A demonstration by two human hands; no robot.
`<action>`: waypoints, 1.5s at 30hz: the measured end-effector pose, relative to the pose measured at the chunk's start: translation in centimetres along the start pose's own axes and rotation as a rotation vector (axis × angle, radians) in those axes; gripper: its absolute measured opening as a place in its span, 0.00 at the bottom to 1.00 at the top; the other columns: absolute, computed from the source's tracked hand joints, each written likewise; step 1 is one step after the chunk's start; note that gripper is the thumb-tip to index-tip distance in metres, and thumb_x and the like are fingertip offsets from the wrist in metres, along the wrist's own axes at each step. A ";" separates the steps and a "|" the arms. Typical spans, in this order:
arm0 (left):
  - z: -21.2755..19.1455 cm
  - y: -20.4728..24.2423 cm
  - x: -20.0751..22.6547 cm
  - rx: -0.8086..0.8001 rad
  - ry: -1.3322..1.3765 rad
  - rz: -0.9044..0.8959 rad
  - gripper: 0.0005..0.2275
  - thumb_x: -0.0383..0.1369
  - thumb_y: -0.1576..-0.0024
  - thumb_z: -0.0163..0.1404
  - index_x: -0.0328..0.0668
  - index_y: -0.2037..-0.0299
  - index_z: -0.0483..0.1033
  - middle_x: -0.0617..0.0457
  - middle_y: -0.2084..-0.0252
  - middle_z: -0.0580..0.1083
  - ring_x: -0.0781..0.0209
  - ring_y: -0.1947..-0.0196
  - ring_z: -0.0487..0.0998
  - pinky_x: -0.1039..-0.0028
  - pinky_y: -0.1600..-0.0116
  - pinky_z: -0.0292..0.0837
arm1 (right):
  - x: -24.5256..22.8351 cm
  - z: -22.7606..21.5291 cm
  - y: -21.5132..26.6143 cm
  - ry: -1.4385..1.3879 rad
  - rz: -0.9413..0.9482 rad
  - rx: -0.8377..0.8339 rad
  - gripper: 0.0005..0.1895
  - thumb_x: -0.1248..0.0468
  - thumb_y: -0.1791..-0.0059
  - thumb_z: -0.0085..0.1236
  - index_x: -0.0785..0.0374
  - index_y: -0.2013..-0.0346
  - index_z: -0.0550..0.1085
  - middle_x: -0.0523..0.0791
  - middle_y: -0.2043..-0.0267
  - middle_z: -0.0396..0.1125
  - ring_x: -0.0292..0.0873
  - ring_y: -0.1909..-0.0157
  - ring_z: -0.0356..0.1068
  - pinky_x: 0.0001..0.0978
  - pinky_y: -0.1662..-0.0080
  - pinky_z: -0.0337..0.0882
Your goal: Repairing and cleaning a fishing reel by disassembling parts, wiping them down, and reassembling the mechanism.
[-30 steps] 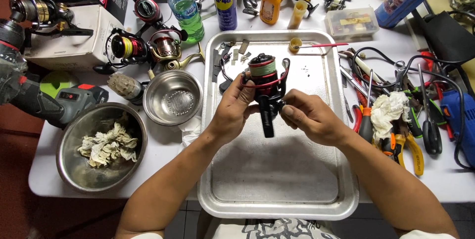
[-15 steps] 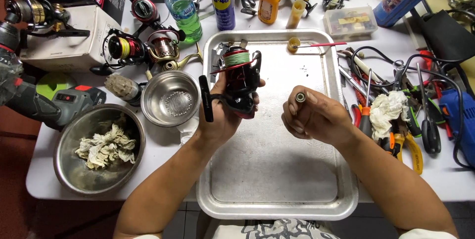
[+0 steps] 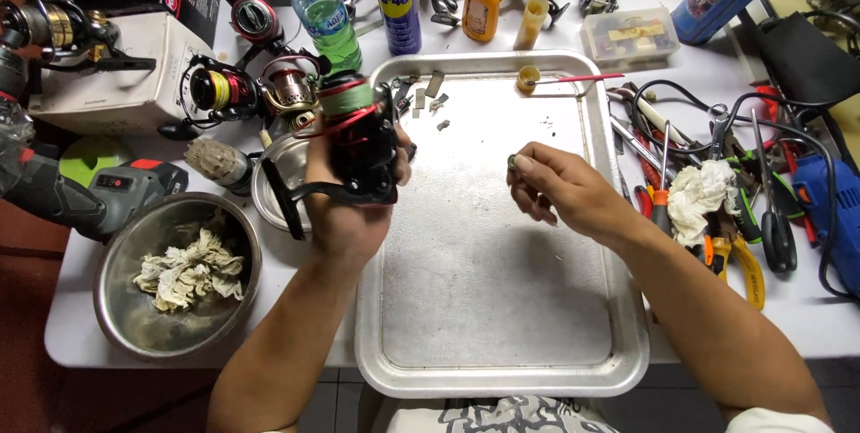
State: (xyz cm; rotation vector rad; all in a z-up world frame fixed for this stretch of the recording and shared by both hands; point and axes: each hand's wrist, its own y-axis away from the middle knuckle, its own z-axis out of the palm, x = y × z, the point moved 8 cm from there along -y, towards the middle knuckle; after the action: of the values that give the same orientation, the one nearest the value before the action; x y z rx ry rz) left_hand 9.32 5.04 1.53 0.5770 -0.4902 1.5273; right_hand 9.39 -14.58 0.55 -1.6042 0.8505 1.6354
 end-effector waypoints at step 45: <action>2.9 3.2 -6.3 -0.555 -1.718 -0.043 0.24 0.48 0.46 0.35 0.33 0.54 0.68 0.34 0.68 0.73 0.37 0.69 0.77 0.56 0.66 0.72 | 2.2 5.6 -15.5 1.341 0.112 -0.090 0.12 0.56 0.59 0.53 0.62 0.74 0.76 0.53 0.75 0.69 0.57 0.67 0.72 0.49 0.65 0.72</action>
State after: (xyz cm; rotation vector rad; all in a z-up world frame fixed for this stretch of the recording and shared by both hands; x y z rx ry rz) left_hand 6.27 -1.80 -0.05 1.3320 -2.0602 0.4281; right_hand 19.20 -1.33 -1.34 -2.7219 1.4822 0.4369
